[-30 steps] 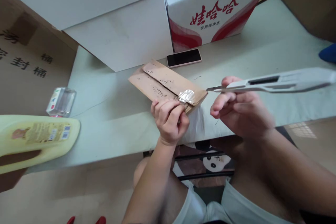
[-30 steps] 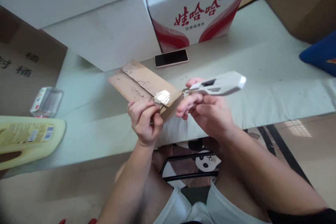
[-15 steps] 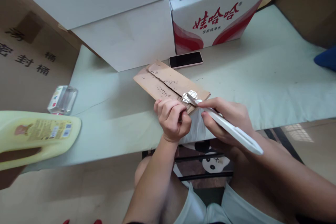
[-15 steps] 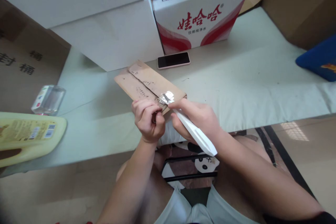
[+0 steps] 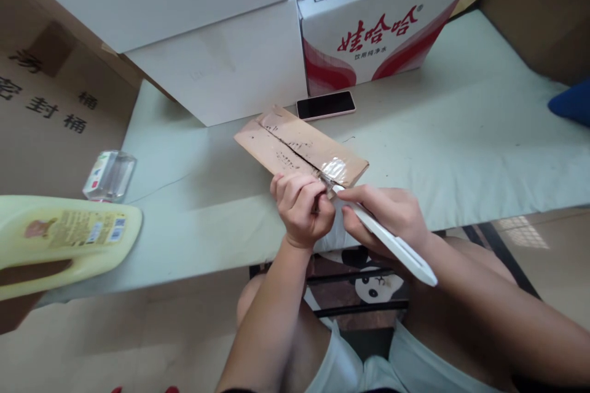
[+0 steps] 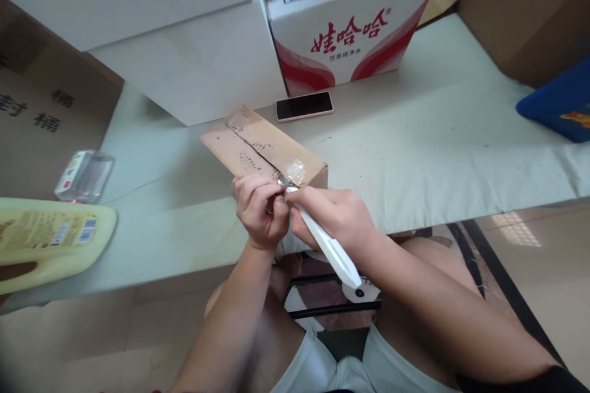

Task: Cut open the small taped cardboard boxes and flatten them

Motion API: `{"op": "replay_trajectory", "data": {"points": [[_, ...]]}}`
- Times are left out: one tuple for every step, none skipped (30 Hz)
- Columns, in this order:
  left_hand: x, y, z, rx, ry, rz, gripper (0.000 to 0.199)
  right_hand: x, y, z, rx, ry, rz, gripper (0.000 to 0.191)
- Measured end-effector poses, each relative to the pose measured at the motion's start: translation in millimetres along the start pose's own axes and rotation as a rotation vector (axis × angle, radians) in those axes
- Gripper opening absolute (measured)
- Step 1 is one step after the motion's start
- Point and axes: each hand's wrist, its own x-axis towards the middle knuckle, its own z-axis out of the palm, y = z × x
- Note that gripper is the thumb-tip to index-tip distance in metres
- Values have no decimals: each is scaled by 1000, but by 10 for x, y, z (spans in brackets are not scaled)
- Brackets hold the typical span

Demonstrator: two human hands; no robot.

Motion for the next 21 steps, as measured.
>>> {"op": "replay_trajectory", "data": {"points": [[-1, -3, 0, -4, 4, 0, 7, -7, 3, 13, -21, 4, -36, 11], [-3, -5, -2, -13, 6, 0, 7, -14, 7, 26, -40, 6, -67, 10], [-4, -6, -4, -21, 6, -1, 7, -19, 12, 38, -55, 5, -88, 10], [-6, -6, -7, -25, 1, -4, 7, -23, 17, 50, -67, 0, -97, 10], [-7, -5, -10, -25, -6, -6, 7, -26, 23, 61, -74, -7, -93, 10], [-8, -5, -13, -24, -14, -7, 7, -27, 28, 69, -77, -20, -83, 9], [-9, -4, -14, -22, -20, -7, 8, -28, 31, 71, -78, -28, -71, 10], [-8, -6, -14, -21, -20, -4, 8, -29, 32, 65, -77, -31, -65, 11], [-8, -8, -12, -22, -16, -3, 8, -31, 31, 48, -70, -26, -67, 12], [-7, -13, -8, -27, -8, -1, 7, -34, 27, 20, -58, -13, -75, 12], [-6, -20, -4, -32, 2, 2, 7, -39, 20, -17, -48, 8, -82, 13], [-6, -27, 1, -38, 11, 5, 6, -46, 10, -59, -44, 20, -85, 15], [-6, -34, 6, -43, 16, 8, 5, -54, -2, -102, -46, 16, -82, 16], [-6, -42, 10, -47, 17, 13, 5, -65, -13, -141, -58, 3, -74, 16], [-7, -47, 13, -47, 16, 16, 5, -76, -23, -173, -76, -6, -59, 17], [-9, -51, 14, -45, 15, 18, 5, -88, -31, -196, -93, -7, -42, 17], [-12, -54, 14, -41, 16, 14, 5, -101, -35, -210, -97, 12, -30, 17], [-16, -54, 12, -39, 18, 6, 5, -113, -34, -217, -87, 39, -18, 16], [-21, -54, 8, -39, 21, -2, 6, -124, -29, -220, -70, 72, -15, 16], [-27, -53, 2, -42, 23, -9, 6, -134, -21, -221, -49, 97, -24, 16], [-32, -53, -5, -49, 24, -12, 6, -141, -10, -219, -24, 104, -43, 16]]}}
